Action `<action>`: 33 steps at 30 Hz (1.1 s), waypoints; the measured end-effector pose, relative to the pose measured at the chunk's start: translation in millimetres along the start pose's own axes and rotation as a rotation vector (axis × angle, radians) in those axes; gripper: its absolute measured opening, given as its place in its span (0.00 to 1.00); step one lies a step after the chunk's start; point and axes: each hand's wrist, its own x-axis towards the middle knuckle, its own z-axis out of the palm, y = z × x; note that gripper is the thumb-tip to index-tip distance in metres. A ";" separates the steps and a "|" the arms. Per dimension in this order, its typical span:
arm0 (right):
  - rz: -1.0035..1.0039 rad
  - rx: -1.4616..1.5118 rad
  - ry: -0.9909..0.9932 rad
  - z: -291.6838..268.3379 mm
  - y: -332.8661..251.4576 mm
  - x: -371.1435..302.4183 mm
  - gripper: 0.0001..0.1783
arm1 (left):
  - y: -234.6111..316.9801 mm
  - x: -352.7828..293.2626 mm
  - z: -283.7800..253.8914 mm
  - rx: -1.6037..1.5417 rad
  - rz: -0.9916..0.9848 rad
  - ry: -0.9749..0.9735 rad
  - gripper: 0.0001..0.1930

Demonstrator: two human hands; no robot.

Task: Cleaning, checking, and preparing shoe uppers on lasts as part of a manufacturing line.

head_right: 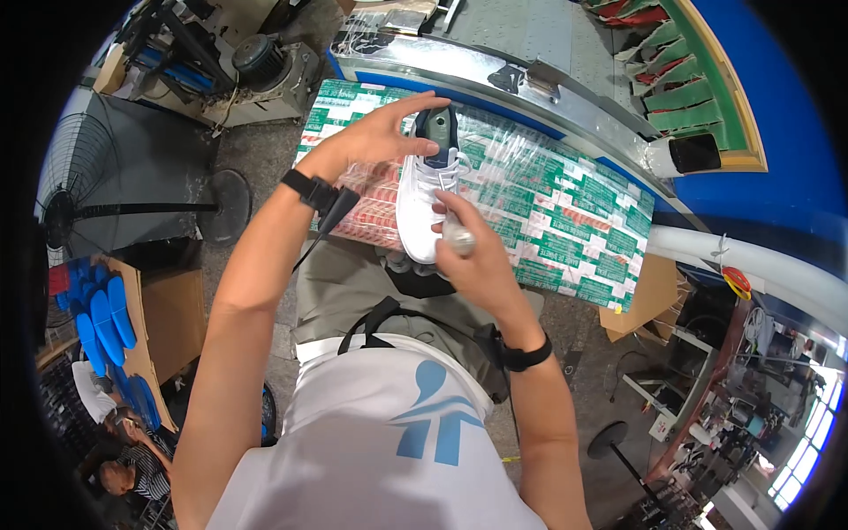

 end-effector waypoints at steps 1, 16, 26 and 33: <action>-0.227 -0.399 0.024 5.5 1.2 9.8 0.40 | -9.2 7.3 -3.3 0.144 0.207 0.024 0.41; -0.397 -1.074 0.053 39.7 9.0 47.2 0.45 | -2.9 4.6 -2.4 0.135 0.102 0.048 0.40; -0.201 -0.623 -0.103 6.0 3.9 -3.4 0.50 | 0.3 12.5 7.2 0.024 0.099 0.050 0.38; -0.244 -0.531 -0.063 16.6 23.0 -26.2 0.52 | -10.6 9.5 -1.0 0.075 0.144 0.018 0.38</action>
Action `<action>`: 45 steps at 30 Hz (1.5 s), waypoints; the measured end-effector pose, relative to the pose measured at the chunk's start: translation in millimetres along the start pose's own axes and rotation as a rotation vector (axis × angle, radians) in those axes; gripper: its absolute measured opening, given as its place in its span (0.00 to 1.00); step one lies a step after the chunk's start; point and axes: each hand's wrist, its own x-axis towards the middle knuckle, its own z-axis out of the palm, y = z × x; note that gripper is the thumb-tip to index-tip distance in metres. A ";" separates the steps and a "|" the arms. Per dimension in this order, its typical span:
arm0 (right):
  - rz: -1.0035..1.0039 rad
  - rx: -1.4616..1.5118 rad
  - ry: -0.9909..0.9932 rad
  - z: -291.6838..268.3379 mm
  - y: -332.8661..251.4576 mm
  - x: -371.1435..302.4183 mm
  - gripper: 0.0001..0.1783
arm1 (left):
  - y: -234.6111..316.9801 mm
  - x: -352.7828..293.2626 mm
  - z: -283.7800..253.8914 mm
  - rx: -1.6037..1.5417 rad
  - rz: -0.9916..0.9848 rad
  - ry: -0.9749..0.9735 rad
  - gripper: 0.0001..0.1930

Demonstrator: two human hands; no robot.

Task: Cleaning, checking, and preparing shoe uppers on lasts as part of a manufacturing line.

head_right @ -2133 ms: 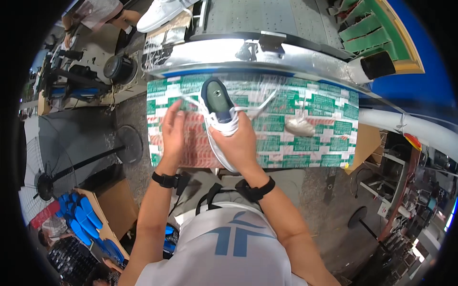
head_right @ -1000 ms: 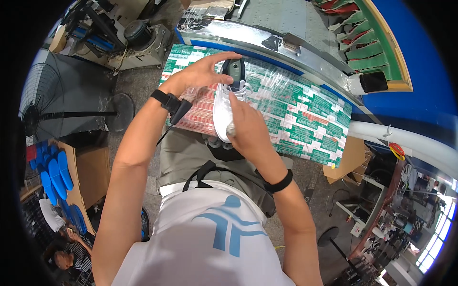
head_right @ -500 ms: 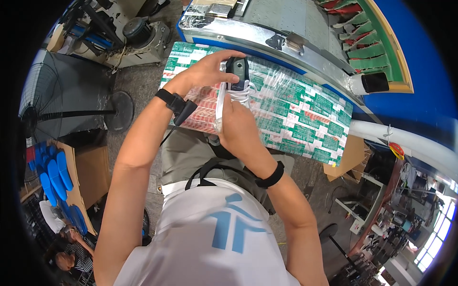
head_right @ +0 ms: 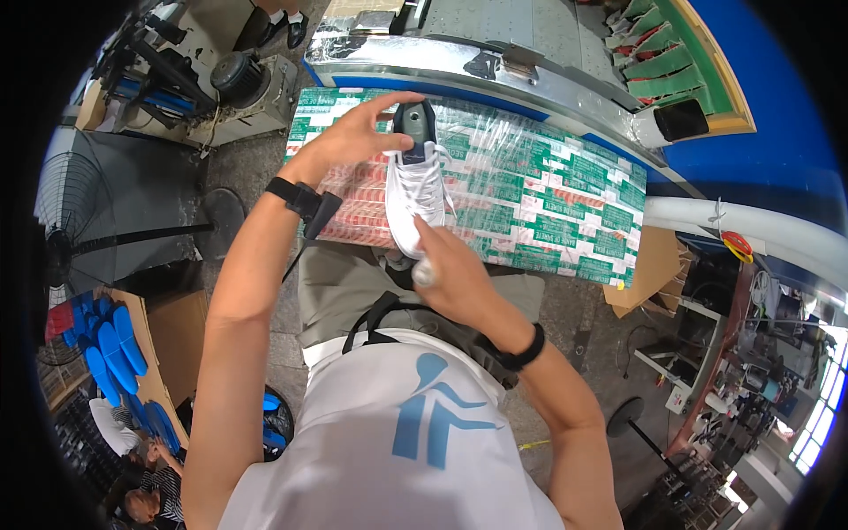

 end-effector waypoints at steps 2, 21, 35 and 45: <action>0.057 0.001 -0.013 -20.6 7.7 -19.1 0.49 | 20.5 1.4 6.3 0.021 -0.075 0.000 0.38; -0.125 -0.244 0.216 2.9 5.0 60.3 0.41 | 2.2 -1.3 3.0 -0.070 -0.090 0.002 0.40; -0.032 0.026 -0.127 -33.1 5.5 -19.4 0.41 | 3.2 10.6 1.6 -0.033 -0.014 -0.024 0.42; -0.035 -0.269 0.278 -33.3 36.9 47.3 0.41 | 4.6 6.9 49.6 0.186 0.046 0.226 0.48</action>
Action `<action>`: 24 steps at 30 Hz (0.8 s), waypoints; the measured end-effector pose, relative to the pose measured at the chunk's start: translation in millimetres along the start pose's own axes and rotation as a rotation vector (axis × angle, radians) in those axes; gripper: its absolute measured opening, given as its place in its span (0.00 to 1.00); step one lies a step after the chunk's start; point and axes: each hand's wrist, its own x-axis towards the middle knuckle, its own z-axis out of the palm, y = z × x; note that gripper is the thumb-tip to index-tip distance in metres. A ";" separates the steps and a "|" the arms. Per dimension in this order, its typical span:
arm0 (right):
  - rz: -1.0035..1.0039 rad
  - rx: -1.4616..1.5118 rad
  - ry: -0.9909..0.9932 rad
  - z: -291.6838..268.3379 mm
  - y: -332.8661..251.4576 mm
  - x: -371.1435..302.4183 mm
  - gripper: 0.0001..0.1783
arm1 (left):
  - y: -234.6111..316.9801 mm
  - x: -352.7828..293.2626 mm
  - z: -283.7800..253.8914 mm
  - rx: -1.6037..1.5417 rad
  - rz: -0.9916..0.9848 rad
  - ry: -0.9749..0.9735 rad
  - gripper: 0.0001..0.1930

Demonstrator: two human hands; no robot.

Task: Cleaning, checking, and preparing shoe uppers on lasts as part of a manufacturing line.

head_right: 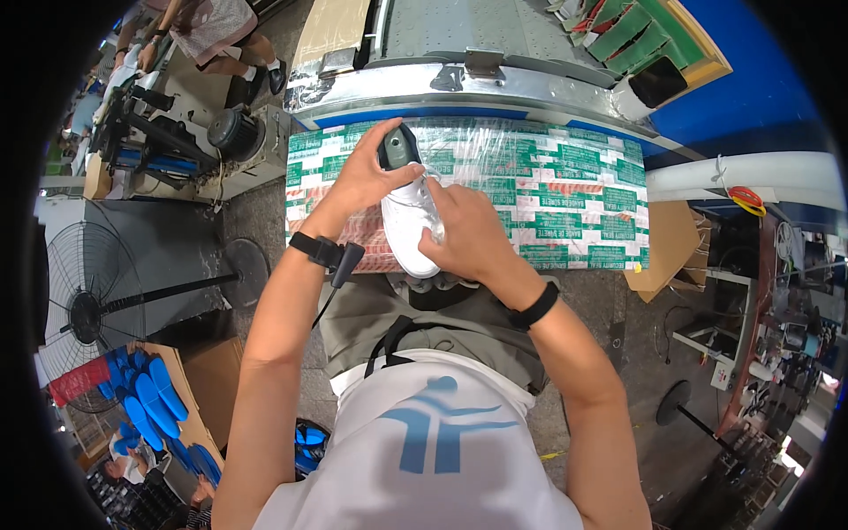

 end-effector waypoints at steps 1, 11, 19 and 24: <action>-0.057 -0.071 -0.047 -9.1 -6.3 -6.6 0.42 | -5.6 -1.8 -2.7 0.003 -0.008 0.001 0.48; -0.090 0.036 0.089 -11.5 -23.9 -26.5 0.41 | -8.3 0.3 -4.5 -0.032 -0.001 0.036 0.43; -0.142 -0.174 -0.038 -12.5 -29.8 -43.8 0.42 | -6.8 -6.3 -10.1 -0.062 -0.047 0.025 0.43; -0.158 -0.112 0.050 1.5 -41.6 -32.6 0.45 | -6.8 -5.8 -10.3 -0.091 -0.009 0.054 0.43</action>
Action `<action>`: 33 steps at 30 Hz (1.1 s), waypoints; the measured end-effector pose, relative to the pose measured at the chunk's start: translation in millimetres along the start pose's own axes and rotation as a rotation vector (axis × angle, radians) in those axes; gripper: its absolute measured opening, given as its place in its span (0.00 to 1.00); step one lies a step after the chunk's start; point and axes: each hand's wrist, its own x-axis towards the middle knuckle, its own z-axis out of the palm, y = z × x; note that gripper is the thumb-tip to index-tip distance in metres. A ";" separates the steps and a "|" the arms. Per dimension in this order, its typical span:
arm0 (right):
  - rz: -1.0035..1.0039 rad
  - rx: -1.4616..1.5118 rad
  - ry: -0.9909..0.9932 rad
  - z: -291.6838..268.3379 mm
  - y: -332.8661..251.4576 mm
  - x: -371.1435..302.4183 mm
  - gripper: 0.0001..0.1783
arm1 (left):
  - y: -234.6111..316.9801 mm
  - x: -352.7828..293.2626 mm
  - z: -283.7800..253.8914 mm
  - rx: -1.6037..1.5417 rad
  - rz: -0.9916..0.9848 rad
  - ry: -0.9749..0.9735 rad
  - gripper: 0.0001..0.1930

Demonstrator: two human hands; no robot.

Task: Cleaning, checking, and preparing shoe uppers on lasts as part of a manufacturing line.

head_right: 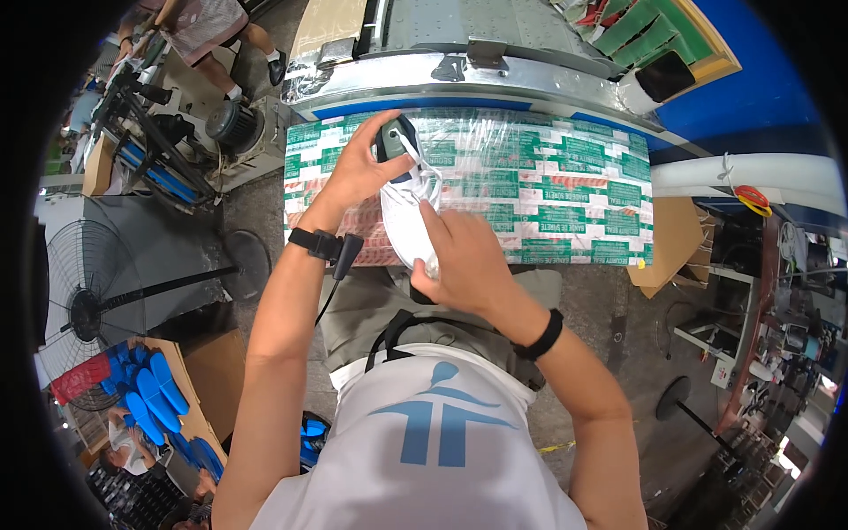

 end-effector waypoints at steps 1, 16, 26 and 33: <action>0.006 -0.005 0.005 4.1 8.2 4.8 0.45 | 2.1 3.3 4.2 -0.010 0.014 -0.008 0.43; 0.147 0.391 -0.061 19.8 13.2 -21.4 0.43 | -21.8 -2.6 15.8 -0.150 0.005 -0.017 0.45; 0.410 0.254 -0.040 73.3 17.9 2.1 0.44 | -34.3 -72.0 4.8 -0.766 -0.598 0.286 0.38; 0.355 0.408 -0.033 60.4 54.3 -0.8 0.48 | -17.4 -57.5 23.3 -0.052 -0.470 0.341 0.30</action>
